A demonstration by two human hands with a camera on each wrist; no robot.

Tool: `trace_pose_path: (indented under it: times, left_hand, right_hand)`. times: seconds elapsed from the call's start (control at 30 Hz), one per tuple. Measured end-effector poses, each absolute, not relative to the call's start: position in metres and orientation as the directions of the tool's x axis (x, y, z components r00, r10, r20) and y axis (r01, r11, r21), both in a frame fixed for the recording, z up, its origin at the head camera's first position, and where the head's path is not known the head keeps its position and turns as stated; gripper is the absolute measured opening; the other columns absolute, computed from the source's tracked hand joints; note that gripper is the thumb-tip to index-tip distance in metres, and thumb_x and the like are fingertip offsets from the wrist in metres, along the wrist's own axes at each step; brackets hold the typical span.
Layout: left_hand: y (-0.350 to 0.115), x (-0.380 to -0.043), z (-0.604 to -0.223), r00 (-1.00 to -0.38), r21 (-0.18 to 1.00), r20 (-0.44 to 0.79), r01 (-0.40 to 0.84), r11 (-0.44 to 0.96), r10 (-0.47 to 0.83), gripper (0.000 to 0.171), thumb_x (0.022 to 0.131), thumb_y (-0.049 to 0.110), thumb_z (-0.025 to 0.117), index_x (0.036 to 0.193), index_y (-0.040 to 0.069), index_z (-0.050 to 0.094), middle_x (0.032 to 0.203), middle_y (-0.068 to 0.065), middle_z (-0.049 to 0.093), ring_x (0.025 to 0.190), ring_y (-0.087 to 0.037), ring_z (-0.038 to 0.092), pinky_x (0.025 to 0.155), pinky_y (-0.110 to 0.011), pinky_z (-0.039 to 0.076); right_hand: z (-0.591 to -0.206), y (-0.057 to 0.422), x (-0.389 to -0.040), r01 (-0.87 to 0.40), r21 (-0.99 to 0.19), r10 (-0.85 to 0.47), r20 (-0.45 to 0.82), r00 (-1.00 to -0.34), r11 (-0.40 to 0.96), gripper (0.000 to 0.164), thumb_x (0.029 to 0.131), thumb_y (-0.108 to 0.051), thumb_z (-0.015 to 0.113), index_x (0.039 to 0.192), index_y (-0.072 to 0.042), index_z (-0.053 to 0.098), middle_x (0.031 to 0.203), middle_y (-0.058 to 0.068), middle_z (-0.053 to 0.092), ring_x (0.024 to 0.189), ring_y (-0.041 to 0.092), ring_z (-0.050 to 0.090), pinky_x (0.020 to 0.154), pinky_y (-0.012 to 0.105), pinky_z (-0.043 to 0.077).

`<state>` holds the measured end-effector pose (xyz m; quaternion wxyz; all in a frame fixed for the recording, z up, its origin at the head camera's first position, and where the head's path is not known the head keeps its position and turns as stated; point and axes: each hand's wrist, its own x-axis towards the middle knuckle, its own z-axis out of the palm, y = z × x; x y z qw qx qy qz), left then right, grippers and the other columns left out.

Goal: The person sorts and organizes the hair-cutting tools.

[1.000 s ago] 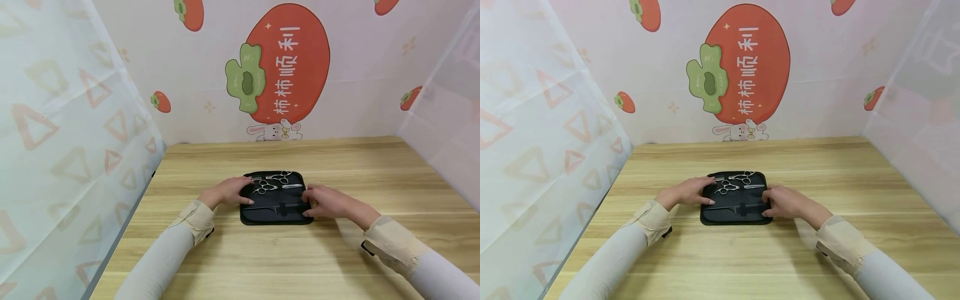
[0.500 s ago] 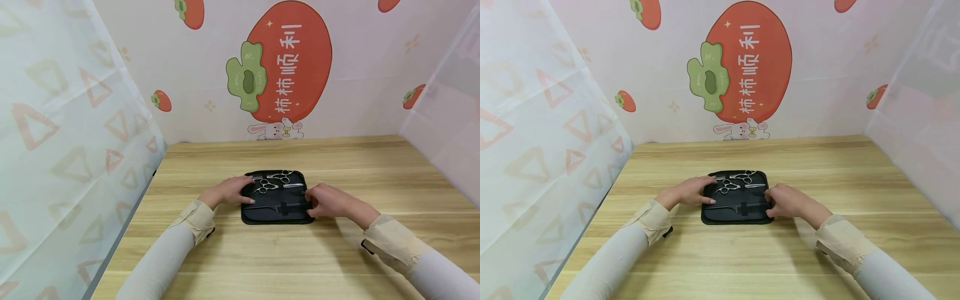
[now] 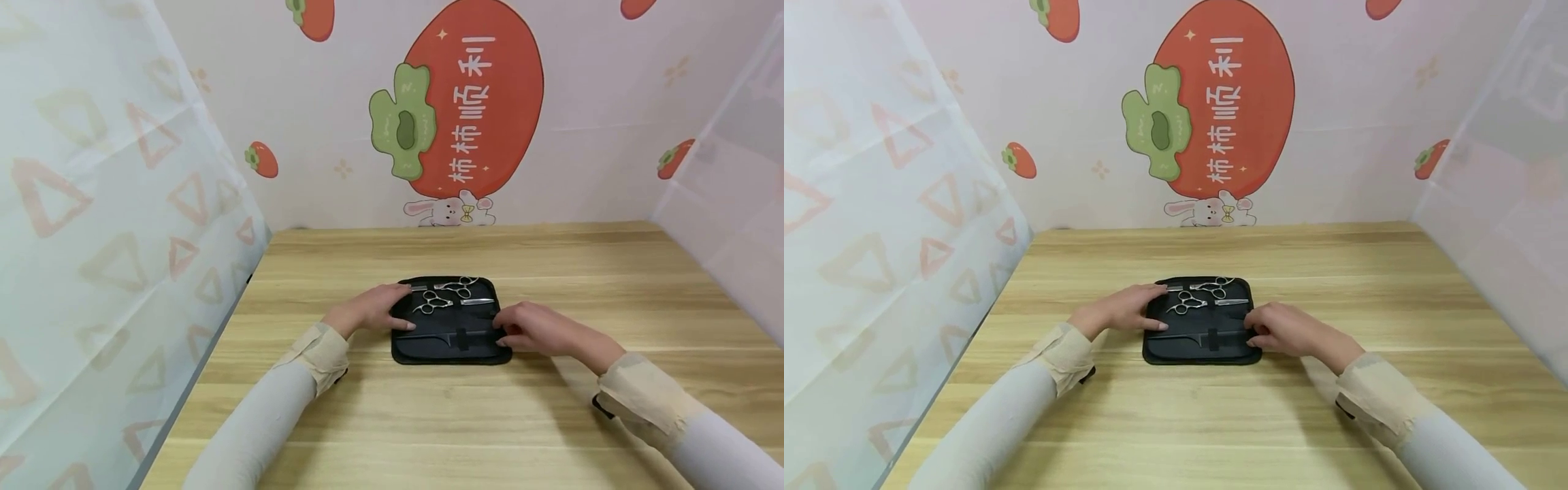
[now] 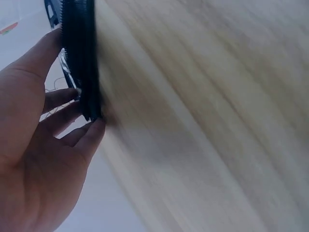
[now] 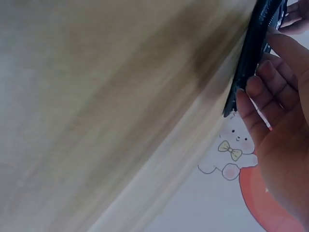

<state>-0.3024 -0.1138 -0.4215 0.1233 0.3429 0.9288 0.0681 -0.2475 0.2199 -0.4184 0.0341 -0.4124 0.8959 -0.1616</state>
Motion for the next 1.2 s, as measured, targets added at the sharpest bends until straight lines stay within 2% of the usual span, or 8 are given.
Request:
trace_pose_path:
  times: [0.17,0.3,0.47,0.67,0.9,1.03,1.2]
  left_hand:
    - [-0.115,-0.3,-0.425,-0.736,0.195,-0.205,0.615,0.764,0.645,0.084,0.083,0.061,0.049,0.143,0.006,0.026,0.149,-0.009,0.021,0.134,-0.026,0.023,0.108,-0.036,0.021]
    - [-0.113,-0.3,-0.426,-0.755,0.195,-0.204,0.592,0.782,0.623,0.087,0.082,0.062,0.049,0.144,0.006,0.025,0.15,-0.008,0.02,0.135,-0.026,0.023,0.108,-0.036,0.021]
    - [-0.113,-0.3,-0.424,-0.767,0.179,-0.217,0.577,0.797,0.604,0.089,0.082,0.064,0.049,0.144,0.006,0.022,0.15,-0.007,0.017,0.135,-0.024,0.021,0.108,-0.033,0.02]
    - [-0.113,-0.298,-0.421,-0.768,0.204,-0.229,0.563,0.801,0.599,0.09,0.082,0.063,0.049,0.145,0.007,0.021,0.151,-0.005,0.014,0.136,-0.022,0.019,0.108,-0.033,0.02]
    - [-0.115,-0.301,-0.422,-0.76,0.215,-0.166,0.594,0.775,0.628,0.086,0.081,0.059,0.055,0.141,0.003,0.03,0.15,-0.009,0.018,0.135,-0.022,0.021,0.108,-0.032,0.02]
    - [-0.117,-0.302,-0.42,-0.759,0.231,-0.168,0.59,0.773,0.629,0.083,0.081,0.056,0.058,0.14,0.004,0.032,0.149,-0.01,0.021,0.134,-0.023,0.023,0.108,-0.033,0.022]
    - [-0.118,-0.302,-0.414,-0.764,0.235,-0.181,0.578,0.782,0.619,0.081,0.081,0.052,0.06,0.141,0.006,0.032,0.147,-0.009,0.024,0.133,-0.023,0.026,0.107,-0.033,0.023]
  right_hand:
    - [-0.415,0.218,-0.25,-0.719,-0.332,-0.752,0.041,-0.658,0.611,0.017,0.081,-0.025,0.069,0.093,-0.014,0.064,0.062,-0.011,0.049,0.057,0.002,0.044,0.059,0.022,0.04]
    - [-0.416,0.218,-0.25,-0.714,-0.326,-0.748,0.029,-0.663,0.62,0.017,0.082,-0.026,0.069,0.093,-0.014,0.064,0.062,-0.012,0.048,0.057,0.002,0.044,0.06,0.022,0.04]
    - [-0.417,0.217,-0.25,-0.727,-0.309,-0.751,0.055,-0.658,0.614,0.015,0.081,-0.026,0.069,0.09,-0.015,0.064,0.063,-0.013,0.049,0.058,0.002,0.044,0.059,0.022,0.04]
    - [-0.42,0.219,-0.249,-0.714,-0.341,-0.736,0.084,-0.672,0.612,0.012,0.081,-0.026,0.07,0.089,-0.019,0.066,0.067,-0.014,0.052,0.059,0.001,0.047,0.056,0.021,0.042]
    - [-0.417,0.222,-0.256,-0.663,-0.396,-0.718,0.013,-0.696,0.636,0.022,0.077,-0.028,0.073,0.094,-0.015,0.065,0.066,-0.012,0.054,0.059,0.004,0.049,0.057,0.022,0.043]
    - [-0.412,0.222,-0.257,-0.646,-0.371,-0.706,-0.042,-0.707,0.668,0.024,0.077,-0.032,0.073,0.091,-0.016,0.063,0.066,-0.011,0.054,0.058,0.005,0.049,0.057,0.022,0.042]
    - [-0.409,0.221,-0.256,-0.661,-0.371,-0.719,-0.026,-0.695,0.652,0.021,0.075,-0.029,0.074,0.085,-0.015,0.063,0.066,-0.012,0.056,0.058,0.003,0.05,0.057,0.022,0.043]
